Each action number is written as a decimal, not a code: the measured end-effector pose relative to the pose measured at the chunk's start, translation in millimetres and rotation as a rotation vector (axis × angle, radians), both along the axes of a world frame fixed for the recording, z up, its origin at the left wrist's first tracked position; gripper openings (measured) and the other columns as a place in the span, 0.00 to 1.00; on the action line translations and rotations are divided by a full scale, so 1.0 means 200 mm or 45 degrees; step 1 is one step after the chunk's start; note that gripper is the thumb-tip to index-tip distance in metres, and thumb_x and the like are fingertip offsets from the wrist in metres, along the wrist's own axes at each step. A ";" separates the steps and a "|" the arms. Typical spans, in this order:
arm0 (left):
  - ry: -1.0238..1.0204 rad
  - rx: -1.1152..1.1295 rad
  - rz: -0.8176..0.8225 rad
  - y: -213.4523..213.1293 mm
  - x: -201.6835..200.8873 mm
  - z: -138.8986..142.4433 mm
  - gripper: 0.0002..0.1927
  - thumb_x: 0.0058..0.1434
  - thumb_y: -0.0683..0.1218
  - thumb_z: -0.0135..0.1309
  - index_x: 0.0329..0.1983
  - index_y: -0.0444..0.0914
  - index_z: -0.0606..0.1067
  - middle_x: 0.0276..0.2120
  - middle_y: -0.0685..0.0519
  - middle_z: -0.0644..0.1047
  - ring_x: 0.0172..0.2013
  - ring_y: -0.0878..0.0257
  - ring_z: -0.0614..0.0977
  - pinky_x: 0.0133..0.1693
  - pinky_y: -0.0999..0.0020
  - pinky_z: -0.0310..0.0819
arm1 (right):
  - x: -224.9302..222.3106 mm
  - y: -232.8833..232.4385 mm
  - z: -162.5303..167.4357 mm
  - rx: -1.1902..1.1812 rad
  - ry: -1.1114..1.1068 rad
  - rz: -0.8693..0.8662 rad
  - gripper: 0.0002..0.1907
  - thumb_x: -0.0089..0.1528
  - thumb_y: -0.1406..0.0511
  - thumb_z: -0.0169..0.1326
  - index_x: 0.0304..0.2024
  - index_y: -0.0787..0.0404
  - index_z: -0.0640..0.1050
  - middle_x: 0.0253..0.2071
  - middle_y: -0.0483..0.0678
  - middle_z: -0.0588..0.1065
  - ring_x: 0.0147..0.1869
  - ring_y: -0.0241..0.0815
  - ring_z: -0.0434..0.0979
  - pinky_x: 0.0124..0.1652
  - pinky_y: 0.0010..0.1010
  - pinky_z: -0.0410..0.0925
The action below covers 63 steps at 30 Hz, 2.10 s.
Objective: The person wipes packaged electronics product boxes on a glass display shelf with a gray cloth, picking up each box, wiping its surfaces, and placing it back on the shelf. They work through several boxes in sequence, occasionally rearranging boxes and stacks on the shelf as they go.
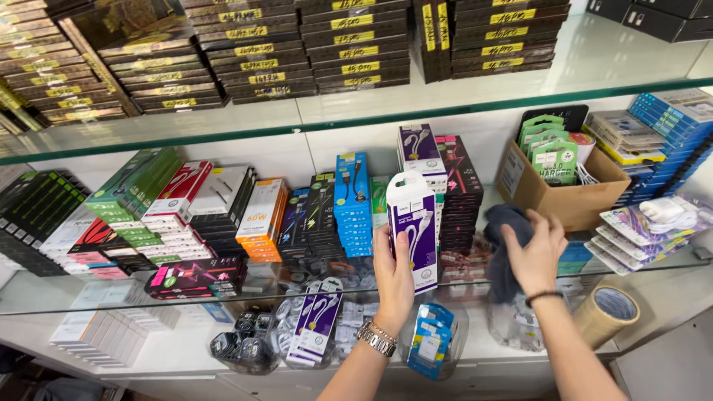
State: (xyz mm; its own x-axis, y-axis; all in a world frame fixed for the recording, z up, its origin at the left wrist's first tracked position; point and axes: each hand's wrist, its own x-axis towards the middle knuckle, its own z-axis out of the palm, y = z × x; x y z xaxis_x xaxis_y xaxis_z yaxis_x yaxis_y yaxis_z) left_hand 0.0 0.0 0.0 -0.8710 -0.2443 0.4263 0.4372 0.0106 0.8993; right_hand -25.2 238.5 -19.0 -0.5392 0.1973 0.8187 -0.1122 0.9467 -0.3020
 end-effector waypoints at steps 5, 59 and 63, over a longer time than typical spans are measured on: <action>-0.003 0.231 -0.090 0.22 -0.24 0.17 0.18 0.74 0.52 0.44 0.54 0.33 0.71 0.48 0.46 0.74 0.47 0.60 0.76 0.50 0.65 0.72 | 0.06 -0.18 0.25 -0.818 -0.537 1.191 0.34 0.60 0.67 0.58 0.69 0.57 0.65 0.50 0.45 0.74 0.48 0.34 0.74 0.42 0.27 0.71; -0.877 -1.688 0.308 -0.81 0.06 -0.66 0.57 0.51 0.49 0.69 0.74 0.25 0.47 0.69 0.33 0.60 0.70 0.41 0.59 0.66 0.58 0.59 | 0.41 -0.88 -0.57 -0.810 -0.196 0.474 0.26 0.63 0.68 0.60 0.61 0.64 0.69 0.58 0.55 0.71 0.62 0.47 0.72 0.60 0.34 0.65; -0.982 -1.515 0.291 -0.80 0.03 -0.59 0.62 0.48 0.48 0.72 0.78 0.27 0.46 0.67 0.37 0.63 0.65 0.49 0.69 0.61 0.62 0.68 | 0.43 -0.85 -0.56 -0.917 -0.246 0.539 0.31 0.62 0.68 0.59 0.66 0.65 0.66 0.62 0.55 0.70 0.64 0.46 0.71 0.61 0.33 0.64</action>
State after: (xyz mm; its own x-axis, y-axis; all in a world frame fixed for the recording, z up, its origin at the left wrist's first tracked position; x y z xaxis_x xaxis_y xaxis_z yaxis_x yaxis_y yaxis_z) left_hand 5.9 -159.4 -117.1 -0.9655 -0.2482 -0.0793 -0.2605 0.9132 0.3133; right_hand 61.7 68.2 -130.5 -0.8018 0.3846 0.4574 -0.2978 0.4066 -0.8637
